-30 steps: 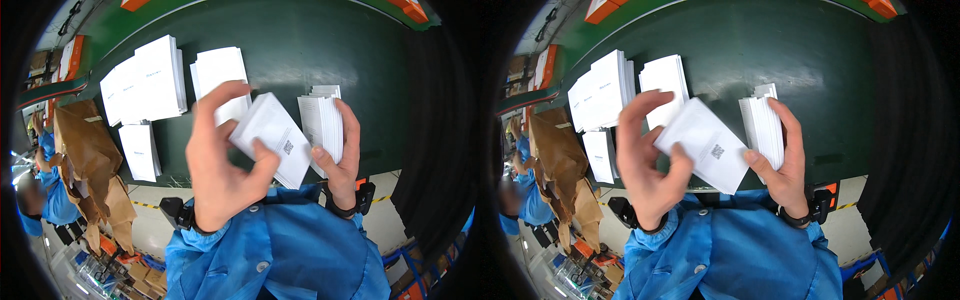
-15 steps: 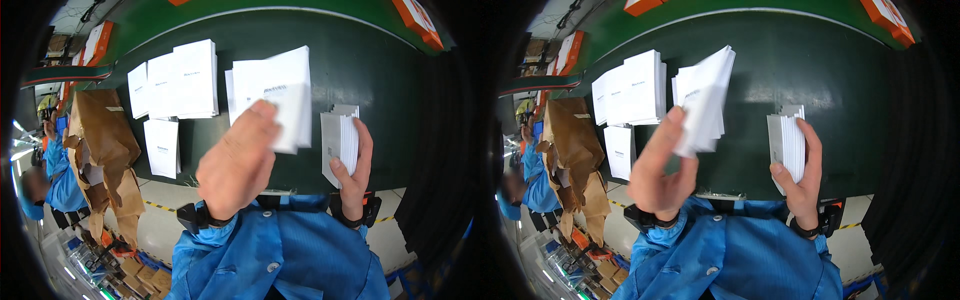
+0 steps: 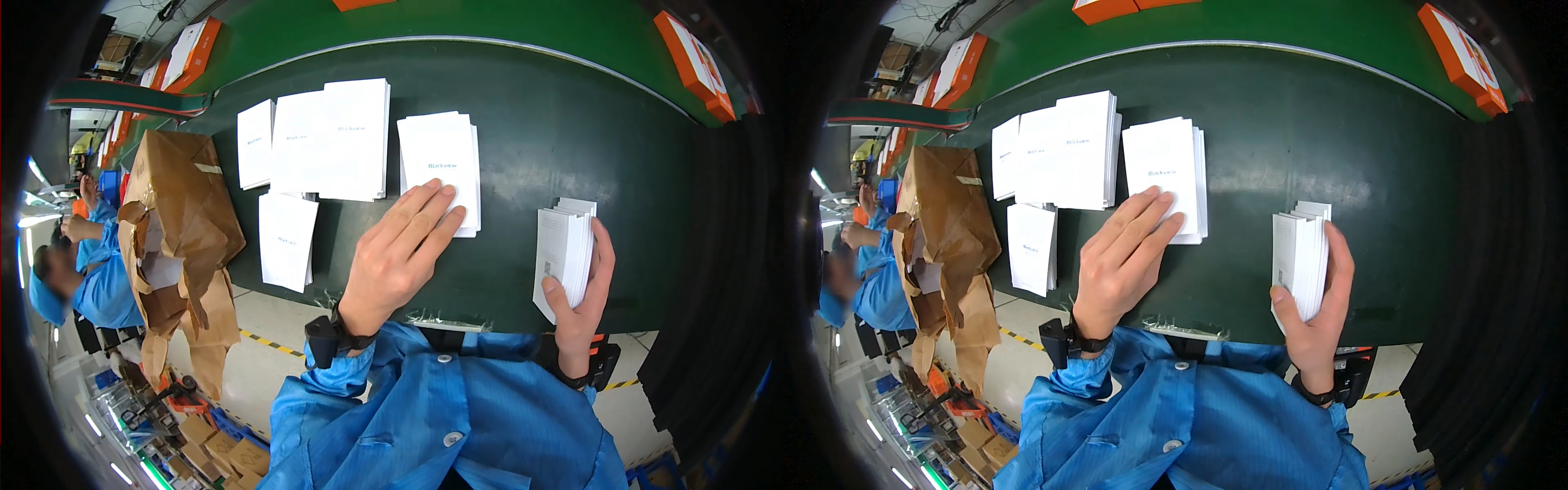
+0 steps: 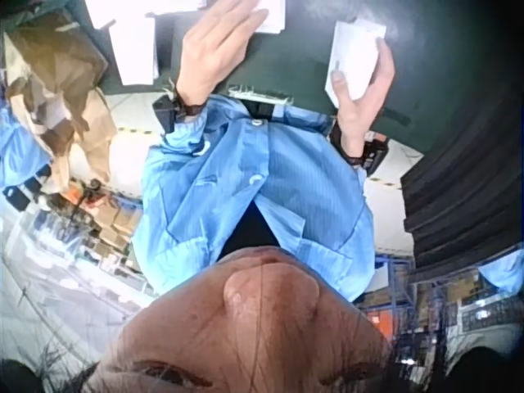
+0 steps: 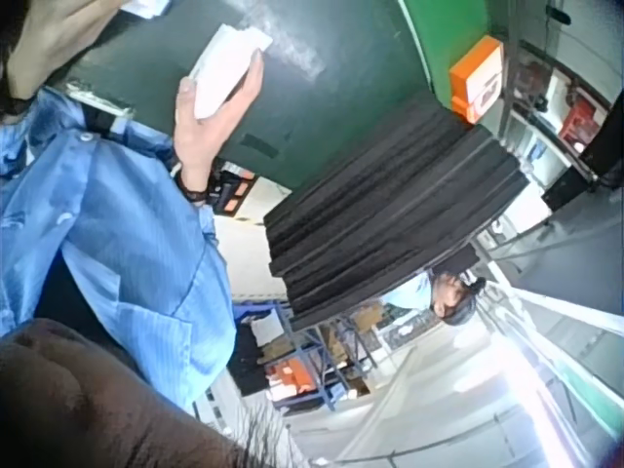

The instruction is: Packaging manuals and SIM cards into mobile phone boxes on an assembly line.

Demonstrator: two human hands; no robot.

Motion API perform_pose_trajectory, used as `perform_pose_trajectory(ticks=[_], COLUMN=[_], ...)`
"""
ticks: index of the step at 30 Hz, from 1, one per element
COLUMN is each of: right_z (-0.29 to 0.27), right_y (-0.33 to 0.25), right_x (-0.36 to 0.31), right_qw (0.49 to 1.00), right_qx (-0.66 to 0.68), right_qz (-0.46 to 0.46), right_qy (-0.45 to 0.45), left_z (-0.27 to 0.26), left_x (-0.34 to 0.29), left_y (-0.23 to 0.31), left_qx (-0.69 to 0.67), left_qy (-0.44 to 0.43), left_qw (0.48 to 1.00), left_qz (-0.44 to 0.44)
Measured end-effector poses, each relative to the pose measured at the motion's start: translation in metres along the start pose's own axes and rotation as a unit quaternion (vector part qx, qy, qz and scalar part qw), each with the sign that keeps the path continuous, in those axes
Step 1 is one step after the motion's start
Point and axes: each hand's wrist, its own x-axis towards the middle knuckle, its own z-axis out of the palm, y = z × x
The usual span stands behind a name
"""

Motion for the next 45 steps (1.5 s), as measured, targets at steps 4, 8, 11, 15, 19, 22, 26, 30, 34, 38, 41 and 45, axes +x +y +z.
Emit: perform_pose_trajectory(ticks=[4,8,11,15,19,22,26,30,34,38,41,45], right_z=[0.008,0.005,0.001,-0.011,-0.025,-0.027,-0.042,-0.011,0.082,0.162,0.193,0.160], right_y=[-0.025,-0.052,-0.049,-0.051,-0.021,-0.014,-0.075,-0.138,-0.143,-0.109,-0.117,-0.114], right_x=[-0.004,-0.004,-0.005,0.014,0.037,0.041,0.062,0.152,0.307,0.411,0.412,0.417], right_qw=[0.990,0.953,0.945,0.862,0.759,0.776,0.863,0.894,0.825,0.796,0.764,0.756], right_qx=[-0.120,-0.297,-0.311,-0.447,-0.587,-0.607,-0.495,-0.390,-0.440,-0.498,-0.591,-0.525], right_qz=[0.033,-0.015,-0.073,-0.189,-0.233,-0.152,-0.093,-0.221,-0.353,-0.325,-0.259,-0.390], right_qy=[0.061,0.052,0.063,0.147,0.160,0.080,-0.035,-0.022,0.023,0.111,-0.018,0.035], left_z=[-0.021,-0.026,-0.034,-0.046,-0.037,-0.019,-0.003,-0.012,-0.017,-0.037,-0.075,-0.106], left_x=[0.010,0.004,-0.004,-0.011,-0.003,0.004,0.005,0.000,-0.014,0.000,-0.027,-0.059], left_y=[0.004,0.005,0.016,0.016,0.025,0.027,0.021,0.017,0.014,0.028,0.030,0.019], left_qx=[-0.113,-0.140,-0.193,-0.176,-0.118,-0.095,-0.085,-0.187,-0.179,-0.145,-0.232,-0.486], left_qy=[-0.053,-0.008,0.023,0.071,0.066,0.050,0.019,0.025,0.053,0.069,0.164,0.325], left_qw=[0.989,0.989,0.979,0.977,0.951,0.915,0.906,0.876,0.871,0.902,0.861,0.705], left_qz=[-0.076,-0.050,-0.068,-0.095,-0.277,-0.389,-0.414,-0.444,-0.454,-0.400,-0.422,-0.402])
